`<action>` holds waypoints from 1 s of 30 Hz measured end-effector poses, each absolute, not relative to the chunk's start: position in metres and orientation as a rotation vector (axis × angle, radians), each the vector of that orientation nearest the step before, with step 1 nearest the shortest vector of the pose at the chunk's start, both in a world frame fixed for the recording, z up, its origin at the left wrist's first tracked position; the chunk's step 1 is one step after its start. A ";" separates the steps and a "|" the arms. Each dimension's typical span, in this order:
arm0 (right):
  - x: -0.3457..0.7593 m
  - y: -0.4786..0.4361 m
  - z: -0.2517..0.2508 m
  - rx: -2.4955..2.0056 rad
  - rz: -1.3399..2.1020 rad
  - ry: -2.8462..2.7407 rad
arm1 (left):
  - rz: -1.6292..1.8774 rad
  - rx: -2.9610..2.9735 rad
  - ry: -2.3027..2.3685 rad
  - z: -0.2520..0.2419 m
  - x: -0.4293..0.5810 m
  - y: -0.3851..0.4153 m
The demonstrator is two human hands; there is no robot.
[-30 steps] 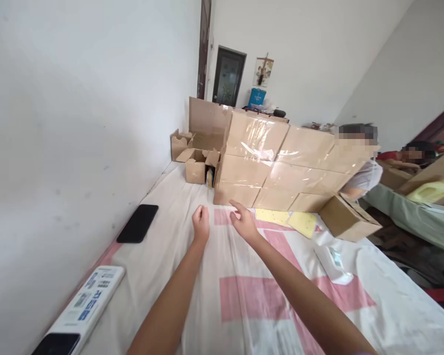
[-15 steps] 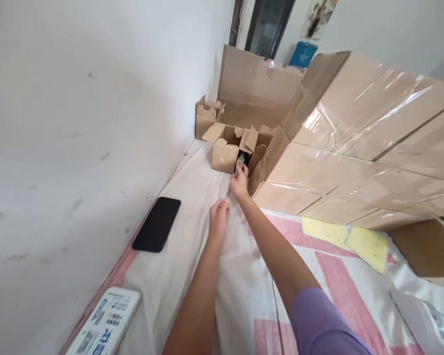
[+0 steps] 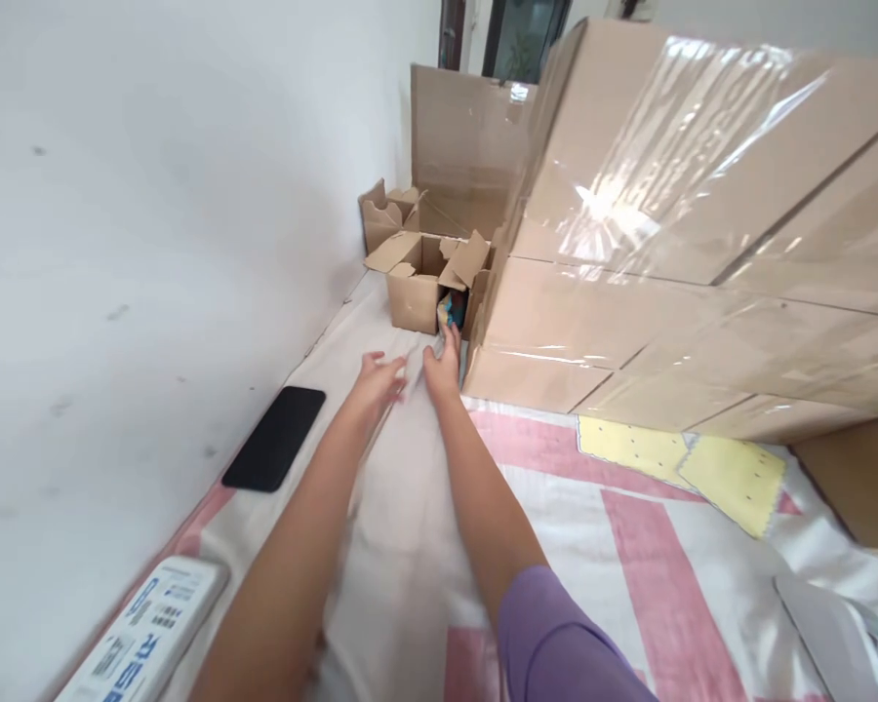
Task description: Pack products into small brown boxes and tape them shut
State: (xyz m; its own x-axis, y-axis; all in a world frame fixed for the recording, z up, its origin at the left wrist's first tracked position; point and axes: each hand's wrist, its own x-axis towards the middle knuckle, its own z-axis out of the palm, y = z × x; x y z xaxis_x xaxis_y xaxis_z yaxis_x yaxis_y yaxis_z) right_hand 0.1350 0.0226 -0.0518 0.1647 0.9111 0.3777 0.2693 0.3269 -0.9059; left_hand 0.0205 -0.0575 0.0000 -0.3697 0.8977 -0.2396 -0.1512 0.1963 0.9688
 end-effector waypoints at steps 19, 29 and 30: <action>0.130 0.029 -0.037 -1.050 0.950 -1.339 | 2.169 1.005 1.418 -0.025 -0.015 0.082; 0.115 -0.067 0.076 -0.521 1.168 -1.621 | 2.457 0.783 1.277 0.071 -0.070 -0.062; 0.119 -0.092 0.086 -0.499 1.262 -1.628 | 2.439 0.782 1.254 0.076 -0.067 -0.091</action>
State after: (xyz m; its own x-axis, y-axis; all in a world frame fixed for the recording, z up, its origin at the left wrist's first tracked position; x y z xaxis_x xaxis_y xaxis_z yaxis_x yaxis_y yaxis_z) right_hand 0.1191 -0.0916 0.0855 -0.4367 0.7833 0.4424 -0.2331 0.3765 -0.8966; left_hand -0.0675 -0.0906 0.0764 -0.8110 0.4807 0.3334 -0.0087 -0.5798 0.8147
